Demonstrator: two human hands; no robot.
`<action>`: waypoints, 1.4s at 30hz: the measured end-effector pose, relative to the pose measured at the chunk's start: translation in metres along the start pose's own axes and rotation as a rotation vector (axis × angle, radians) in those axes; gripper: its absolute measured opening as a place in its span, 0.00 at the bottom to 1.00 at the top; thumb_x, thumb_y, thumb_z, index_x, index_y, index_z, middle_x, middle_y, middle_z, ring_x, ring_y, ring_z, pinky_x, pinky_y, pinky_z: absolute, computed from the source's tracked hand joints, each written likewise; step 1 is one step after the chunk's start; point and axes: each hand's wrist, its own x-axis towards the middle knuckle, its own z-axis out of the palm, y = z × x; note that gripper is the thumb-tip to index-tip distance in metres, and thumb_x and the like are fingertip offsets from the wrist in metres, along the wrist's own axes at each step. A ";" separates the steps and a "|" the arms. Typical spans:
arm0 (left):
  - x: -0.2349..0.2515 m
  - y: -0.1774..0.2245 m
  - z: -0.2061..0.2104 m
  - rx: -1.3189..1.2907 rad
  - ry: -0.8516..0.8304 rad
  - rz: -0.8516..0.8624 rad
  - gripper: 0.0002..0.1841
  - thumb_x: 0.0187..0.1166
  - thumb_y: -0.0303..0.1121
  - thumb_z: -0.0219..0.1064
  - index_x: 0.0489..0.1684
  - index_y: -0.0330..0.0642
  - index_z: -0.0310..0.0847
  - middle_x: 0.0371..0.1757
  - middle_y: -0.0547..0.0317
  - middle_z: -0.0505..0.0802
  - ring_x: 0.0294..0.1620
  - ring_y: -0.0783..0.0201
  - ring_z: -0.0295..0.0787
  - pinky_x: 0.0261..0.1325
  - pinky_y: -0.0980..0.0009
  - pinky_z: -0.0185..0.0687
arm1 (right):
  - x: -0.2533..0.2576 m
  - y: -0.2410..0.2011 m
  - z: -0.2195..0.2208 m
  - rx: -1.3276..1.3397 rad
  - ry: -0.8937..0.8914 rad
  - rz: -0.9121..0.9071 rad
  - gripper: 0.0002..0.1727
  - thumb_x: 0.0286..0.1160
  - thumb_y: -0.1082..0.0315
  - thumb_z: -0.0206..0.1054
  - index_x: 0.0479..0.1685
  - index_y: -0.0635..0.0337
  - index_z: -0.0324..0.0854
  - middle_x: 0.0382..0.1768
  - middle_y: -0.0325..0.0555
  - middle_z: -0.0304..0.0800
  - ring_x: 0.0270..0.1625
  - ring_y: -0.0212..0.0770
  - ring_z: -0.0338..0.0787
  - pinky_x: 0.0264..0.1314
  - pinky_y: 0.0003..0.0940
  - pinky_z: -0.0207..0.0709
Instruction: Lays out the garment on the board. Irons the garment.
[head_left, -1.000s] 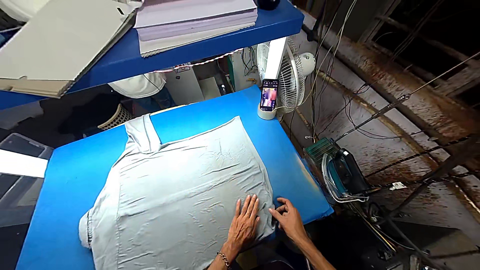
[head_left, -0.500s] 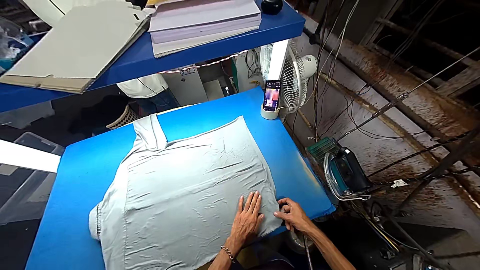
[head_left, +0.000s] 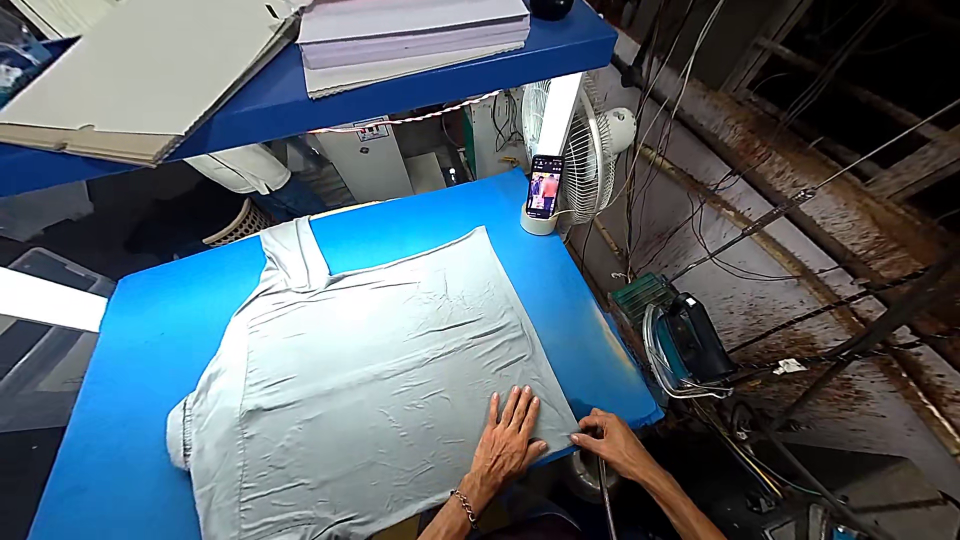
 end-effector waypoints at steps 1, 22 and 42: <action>0.000 0.001 0.000 -0.004 -0.001 0.002 0.39 0.89 0.63 0.38 0.94 0.48 0.57 0.95 0.54 0.61 0.96 0.51 0.49 0.92 0.32 0.40 | 0.000 0.003 -0.001 -0.034 -0.010 0.016 0.20 0.68 0.45 0.74 0.40 0.52 0.94 0.30 0.39 0.86 0.32 0.35 0.83 0.40 0.39 0.79; -0.001 0.045 0.011 -0.072 -0.005 0.150 0.37 0.90 0.60 0.45 0.93 0.47 0.58 0.95 0.58 0.62 0.96 0.57 0.49 0.93 0.40 0.48 | -0.017 0.017 0.012 0.259 0.110 0.022 0.16 0.73 0.53 0.75 0.32 0.57 0.93 0.25 0.40 0.90 0.17 0.36 0.84 0.21 0.33 0.84; -0.164 -0.005 -0.090 -0.717 0.229 -0.984 0.22 0.91 0.49 0.53 0.53 0.45 0.91 0.47 0.60 0.96 0.50 0.64 0.94 0.59 0.58 0.89 | 0.068 -0.013 -0.223 0.080 0.511 0.356 0.36 0.87 0.32 0.48 0.40 0.58 0.83 0.19 0.36 0.79 0.16 0.33 0.80 0.22 0.36 0.83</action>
